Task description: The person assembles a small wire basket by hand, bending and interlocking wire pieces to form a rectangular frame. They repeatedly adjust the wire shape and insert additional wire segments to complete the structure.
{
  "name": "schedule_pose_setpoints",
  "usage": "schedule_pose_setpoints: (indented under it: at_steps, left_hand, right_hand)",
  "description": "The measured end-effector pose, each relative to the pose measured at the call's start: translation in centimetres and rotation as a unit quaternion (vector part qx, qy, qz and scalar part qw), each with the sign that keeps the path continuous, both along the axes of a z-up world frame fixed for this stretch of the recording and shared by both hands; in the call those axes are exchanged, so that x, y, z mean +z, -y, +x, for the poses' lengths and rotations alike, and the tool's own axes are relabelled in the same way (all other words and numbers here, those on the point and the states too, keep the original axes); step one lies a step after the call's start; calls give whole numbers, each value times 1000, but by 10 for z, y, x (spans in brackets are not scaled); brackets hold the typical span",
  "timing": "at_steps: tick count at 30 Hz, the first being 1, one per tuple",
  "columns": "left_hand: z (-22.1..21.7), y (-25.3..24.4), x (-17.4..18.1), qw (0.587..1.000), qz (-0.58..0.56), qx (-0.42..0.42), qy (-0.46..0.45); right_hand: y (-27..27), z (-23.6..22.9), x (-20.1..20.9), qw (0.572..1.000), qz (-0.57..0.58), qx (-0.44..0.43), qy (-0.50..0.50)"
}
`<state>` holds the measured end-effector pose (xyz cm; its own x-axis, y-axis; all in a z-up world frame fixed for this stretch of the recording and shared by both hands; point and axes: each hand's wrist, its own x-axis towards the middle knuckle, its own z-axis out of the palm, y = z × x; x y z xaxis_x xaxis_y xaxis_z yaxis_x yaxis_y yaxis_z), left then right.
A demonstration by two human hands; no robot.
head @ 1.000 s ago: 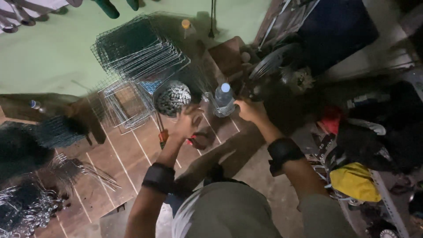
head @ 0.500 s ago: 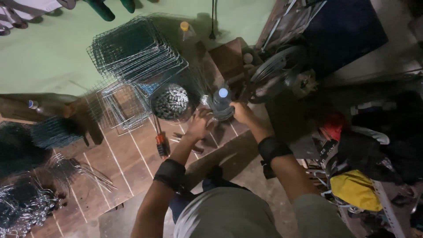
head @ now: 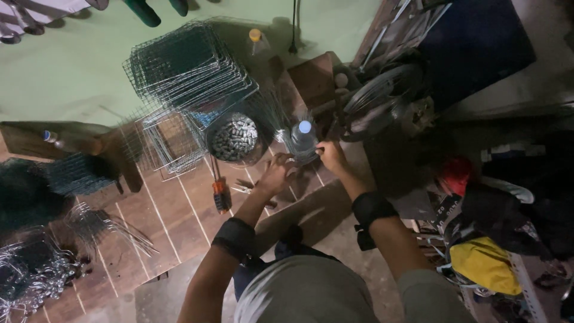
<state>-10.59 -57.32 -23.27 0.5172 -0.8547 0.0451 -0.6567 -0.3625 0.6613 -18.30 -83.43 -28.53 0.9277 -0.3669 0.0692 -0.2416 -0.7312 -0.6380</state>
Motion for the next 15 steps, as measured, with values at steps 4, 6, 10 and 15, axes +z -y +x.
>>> schedule_pose_setpoints:
  at_steps: [4,6,10,15]
  left_hand:
    - [-4,-1,23,1000,9,4,-11]
    - [-4,-2,28,1000,9,-17,-19]
    - [-9,-5,29,998,36,1,-44]
    - [-13,-11,26,999,20,-8,-41]
  right_hand:
    - [3,-6,-1,1000,-22,-12,17]
    - [7,-11,5,999,28,34,-28]
    - [-9,-14,43,997,17,38,-63]
    - [-21,-14,54,987,-2,50,-151]
